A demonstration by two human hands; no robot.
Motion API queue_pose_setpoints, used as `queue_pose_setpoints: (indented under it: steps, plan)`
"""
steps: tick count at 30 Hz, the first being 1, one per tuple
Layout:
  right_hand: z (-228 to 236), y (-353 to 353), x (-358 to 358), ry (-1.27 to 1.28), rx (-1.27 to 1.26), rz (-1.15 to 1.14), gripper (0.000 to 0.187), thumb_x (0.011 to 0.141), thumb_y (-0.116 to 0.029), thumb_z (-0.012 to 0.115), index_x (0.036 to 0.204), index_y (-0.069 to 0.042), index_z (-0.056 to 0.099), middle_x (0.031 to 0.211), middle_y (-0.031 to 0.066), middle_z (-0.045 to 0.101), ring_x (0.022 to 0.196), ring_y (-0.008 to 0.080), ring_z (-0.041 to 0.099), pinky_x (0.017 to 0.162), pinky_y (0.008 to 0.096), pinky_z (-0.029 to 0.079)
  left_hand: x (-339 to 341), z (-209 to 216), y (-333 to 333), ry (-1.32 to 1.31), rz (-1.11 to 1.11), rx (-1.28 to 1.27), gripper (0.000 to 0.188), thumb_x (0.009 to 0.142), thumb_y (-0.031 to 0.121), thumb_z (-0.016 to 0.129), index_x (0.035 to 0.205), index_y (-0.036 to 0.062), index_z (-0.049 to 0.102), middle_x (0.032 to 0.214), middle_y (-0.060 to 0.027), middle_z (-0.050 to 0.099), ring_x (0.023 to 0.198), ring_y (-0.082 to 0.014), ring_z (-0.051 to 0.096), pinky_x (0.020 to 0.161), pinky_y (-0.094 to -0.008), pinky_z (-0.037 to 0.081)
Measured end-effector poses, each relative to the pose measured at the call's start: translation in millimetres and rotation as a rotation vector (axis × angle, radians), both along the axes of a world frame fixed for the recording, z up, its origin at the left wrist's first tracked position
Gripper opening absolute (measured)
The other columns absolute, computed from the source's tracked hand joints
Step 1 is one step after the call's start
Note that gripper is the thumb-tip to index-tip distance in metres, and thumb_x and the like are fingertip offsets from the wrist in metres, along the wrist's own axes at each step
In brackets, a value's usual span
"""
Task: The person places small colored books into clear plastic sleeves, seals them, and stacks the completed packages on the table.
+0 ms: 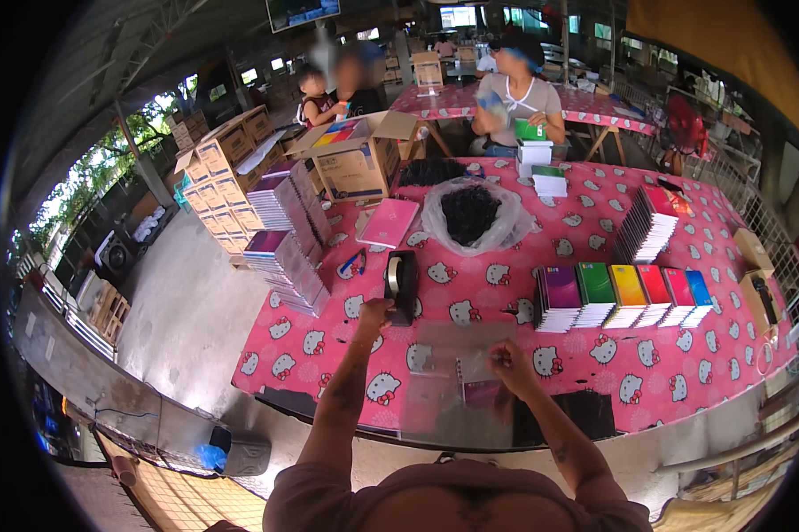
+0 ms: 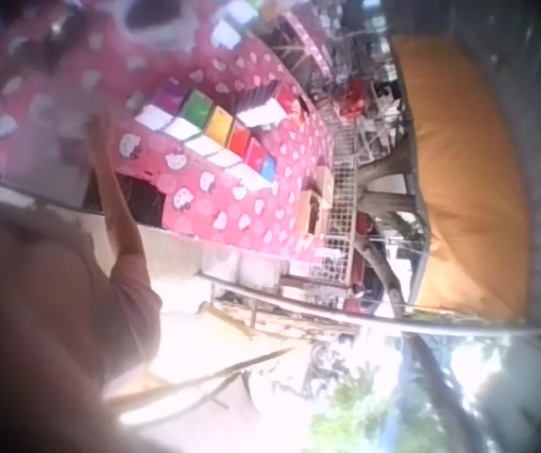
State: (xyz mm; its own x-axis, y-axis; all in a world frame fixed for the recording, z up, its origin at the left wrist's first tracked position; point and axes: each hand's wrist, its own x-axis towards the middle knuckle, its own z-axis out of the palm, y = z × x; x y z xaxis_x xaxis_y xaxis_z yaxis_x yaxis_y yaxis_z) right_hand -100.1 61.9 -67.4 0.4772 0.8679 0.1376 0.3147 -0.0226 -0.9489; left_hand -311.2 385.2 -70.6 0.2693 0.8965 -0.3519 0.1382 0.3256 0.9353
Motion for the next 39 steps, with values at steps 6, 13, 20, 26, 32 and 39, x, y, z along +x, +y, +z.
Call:
queue_pose_setpoints:
  steps: [6,13,20,26,32,39]
  plan:
    - [-6.7,6.2,-5.8,0.036,0.052,0.023,0.026,0.083,-0.009,0.072,0.106,-0.007,0.059,0.092,0.0036,0.062,0.082,0.0132,0.058,0.071,0.0295,0.047,-25.3,-63.6,-20.3,-0.419,0.135,0.199,0.02,0.083,0.023,0.07,0.092,0.0062,0.076,0.088,-0.0067,0.073,0.078,-0.02,0.068,0.069,-0.0326,0.054]
    - [3.9,2.9,-13.2,0.123,0.055,0.026,0.03,0.085,-0.007,0.072,0.11,-0.006,0.057,0.098,0.0058,0.064,0.089,0.0153,0.061,0.077,0.0309,0.05,-32.7,37.6,-41.7,0.696,-0.469,1.133,0.029,0.085,0.028,0.067,0.087,0.0007,0.073,0.074,-0.0207,0.069,0.07,-0.0349,0.069,0.068,-0.0419,0.055]
    - [7.1,3.7,-7.5,0.255,0.013,0.086,0.033,0.086,-0.005,0.072,0.114,-0.007,0.055,0.104,0.0058,0.062,0.096,0.014,0.06,0.081,0.0309,0.05,86.8,140.4,-146.3,0.45,-1.522,1.039,0.025,0.084,0.029,0.075,0.081,0.0038,0.071,0.088,-0.0124,0.072,0.077,-0.0174,0.069,0.064,-0.0332,0.052]
    - [4.5,5.3,-10.0,0.367,0.074,0.174,0.037,0.088,-0.006,0.07,0.121,-0.008,0.053,0.109,0.0036,0.056,0.104,0.012,0.054,0.086,0.0286,0.045,107.4,47.3,-92.0,0.419,-1.639,0.349,0.034,0.089,0.038,0.071,0.092,0.0043,0.068,0.087,-0.0032,0.066,0.083,-0.0147,0.063,0.073,-0.0338,0.05]
    - [-31.4,-18.7,-21.6,0.707,0.159,-0.017,0.05,0.099,-0.029,0.062,0.142,-0.012,0.046,0.13,0.0041,0.053,0.119,0.0137,0.051,0.099,0.0305,0.041,30.8,-21.3,-98.7,-0.253,-1.036,-0.211,0.05,0.096,0.035,0.066,0.135,0.0068,0.052,0.122,-0.0072,0.059,0.112,-0.0152,0.056,0.093,-0.0334,0.047]
    - [-86.4,-27.3,-58.0,0.898,0.227,0.119,0.07,0.105,-0.051,0.039,0.158,-0.008,0.019,0.161,0.0055,0.024,0.15,0.0195,0.02,0.122,0.0389,0.012,-21.8,1.5,-226.3,-0.066,-0.614,0.677,0.076,0.074,0.008,0.083,0.14,0.0101,0.045,0.138,-0.0159,0.046,0.113,-0.0295,0.056,0.094,-0.044,0.049]
